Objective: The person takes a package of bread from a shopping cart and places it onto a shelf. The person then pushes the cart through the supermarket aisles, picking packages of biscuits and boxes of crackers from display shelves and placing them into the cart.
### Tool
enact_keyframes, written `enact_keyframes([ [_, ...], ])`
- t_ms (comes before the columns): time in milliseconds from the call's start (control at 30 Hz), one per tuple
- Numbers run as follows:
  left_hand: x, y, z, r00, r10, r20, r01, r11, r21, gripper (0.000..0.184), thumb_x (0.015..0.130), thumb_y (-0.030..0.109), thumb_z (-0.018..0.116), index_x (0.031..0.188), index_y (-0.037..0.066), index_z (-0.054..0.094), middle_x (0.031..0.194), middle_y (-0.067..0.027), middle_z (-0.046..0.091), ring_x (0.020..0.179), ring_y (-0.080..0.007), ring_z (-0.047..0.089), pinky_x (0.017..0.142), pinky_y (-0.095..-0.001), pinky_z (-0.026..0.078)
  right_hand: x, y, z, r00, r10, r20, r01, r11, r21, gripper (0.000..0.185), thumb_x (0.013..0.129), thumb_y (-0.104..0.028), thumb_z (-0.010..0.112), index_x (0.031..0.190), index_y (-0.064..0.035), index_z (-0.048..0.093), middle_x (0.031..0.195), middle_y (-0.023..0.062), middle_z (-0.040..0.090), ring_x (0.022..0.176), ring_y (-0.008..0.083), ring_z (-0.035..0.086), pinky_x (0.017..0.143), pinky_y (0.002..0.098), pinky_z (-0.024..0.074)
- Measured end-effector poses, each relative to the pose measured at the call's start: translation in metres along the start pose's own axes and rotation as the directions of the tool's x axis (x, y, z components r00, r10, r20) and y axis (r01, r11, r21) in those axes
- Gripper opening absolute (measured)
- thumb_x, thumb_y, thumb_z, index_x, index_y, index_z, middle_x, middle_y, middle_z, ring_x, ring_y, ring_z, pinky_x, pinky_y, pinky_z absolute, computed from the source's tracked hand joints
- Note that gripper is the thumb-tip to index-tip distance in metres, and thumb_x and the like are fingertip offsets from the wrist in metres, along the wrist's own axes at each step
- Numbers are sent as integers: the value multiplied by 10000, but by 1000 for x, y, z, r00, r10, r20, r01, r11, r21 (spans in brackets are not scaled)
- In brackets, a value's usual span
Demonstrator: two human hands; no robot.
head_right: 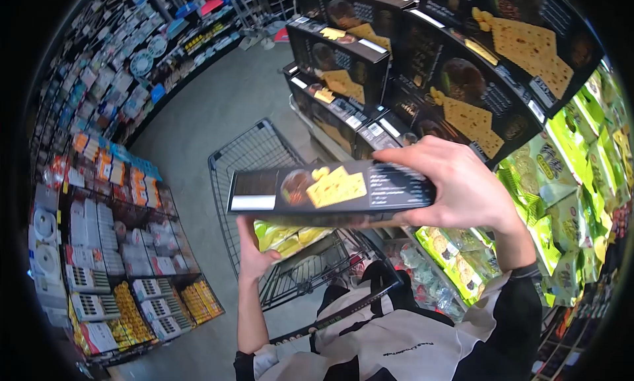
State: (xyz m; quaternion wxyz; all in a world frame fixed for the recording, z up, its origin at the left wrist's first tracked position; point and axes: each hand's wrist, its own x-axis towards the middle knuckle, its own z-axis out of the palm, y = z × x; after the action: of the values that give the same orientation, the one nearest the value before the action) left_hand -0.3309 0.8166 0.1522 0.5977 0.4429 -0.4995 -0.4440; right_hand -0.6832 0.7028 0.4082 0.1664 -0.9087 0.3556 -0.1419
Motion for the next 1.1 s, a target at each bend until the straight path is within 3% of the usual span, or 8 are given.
enact_keyframes([
  [67,-29,-15,-31,973,-215,-89,218,975,31,1137,677,657,911,1456,-20,435,1308,-84,606,1208,-194,580,1035,-383,482,25,1,14,985,-74,153,61,994,88,793,649,-275,897,1372,-59,654,1101,161,751,970,338,690,889,428,555],
  [300,-74,-48,-63,832,-14,-555,-44,995,-91,824,910,564,775,1442,15,469,1296,-92,622,1153,-200,620,986,-372,518,103,27,94,953,-254,167,196,932,304,709,854,-394,844,1392,-3,597,1403,186,607,1308,346,590,1105,442,477],
  [400,-79,-49,-82,748,-137,-649,8,980,-197,573,1037,464,651,1394,36,521,1224,-92,670,1037,-190,689,876,-356,593,121,37,141,991,81,-111,-25,900,435,714,964,-403,745,1493,7,495,1450,223,564,1354,347,561,1145,425,448],
  [467,-78,-44,-88,665,-264,-699,72,954,-292,575,1041,498,628,1378,39,546,1205,-91,684,1024,-187,699,854,-355,602,120,46,209,939,335,-76,-160,622,767,741,990,-400,717,1539,8,431,1526,235,507,1413,315,516,1182,416,410],
  [667,-79,-60,-104,474,-580,-662,231,808,-542,574,1032,525,627,1332,40,561,1165,-89,703,954,-205,736,789,-369,640,84,76,351,923,316,218,-378,650,660,776,1013,-494,668,1524,47,448,1477,243,559,1366,285,548,1162,386,414],
  [867,-90,-95,-98,450,-618,-645,175,769,-615,546,1036,482,643,1354,51,540,1185,-106,689,1000,-219,734,824,-365,647,73,104,393,754,511,412,-530,104,842,690,984,-355,750,1498,30,497,1395,179,627,1283,218,587,1105,343,455],
  [1067,-93,-135,-60,464,-747,-476,46,557,-829,725,1044,690,441,1520,145,495,1506,-54,565,1361,-262,553,1134,-480,469,63,59,418,800,580,153,-534,570,624,1053,894,-424,831,1628,22,222,1649,267,288,1545,364,292,1265,434,258],
  [1100,-101,-157,-58,506,-733,-454,53,552,-832,769,1036,727,401,1553,160,455,1576,-44,495,1441,-270,473,1175,-482,416,72,49,428,761,602,242,-562,427,708,1077,895,-431,832,1639,13,191,1643,289,288,1542,366,294,1261,437,261],
])
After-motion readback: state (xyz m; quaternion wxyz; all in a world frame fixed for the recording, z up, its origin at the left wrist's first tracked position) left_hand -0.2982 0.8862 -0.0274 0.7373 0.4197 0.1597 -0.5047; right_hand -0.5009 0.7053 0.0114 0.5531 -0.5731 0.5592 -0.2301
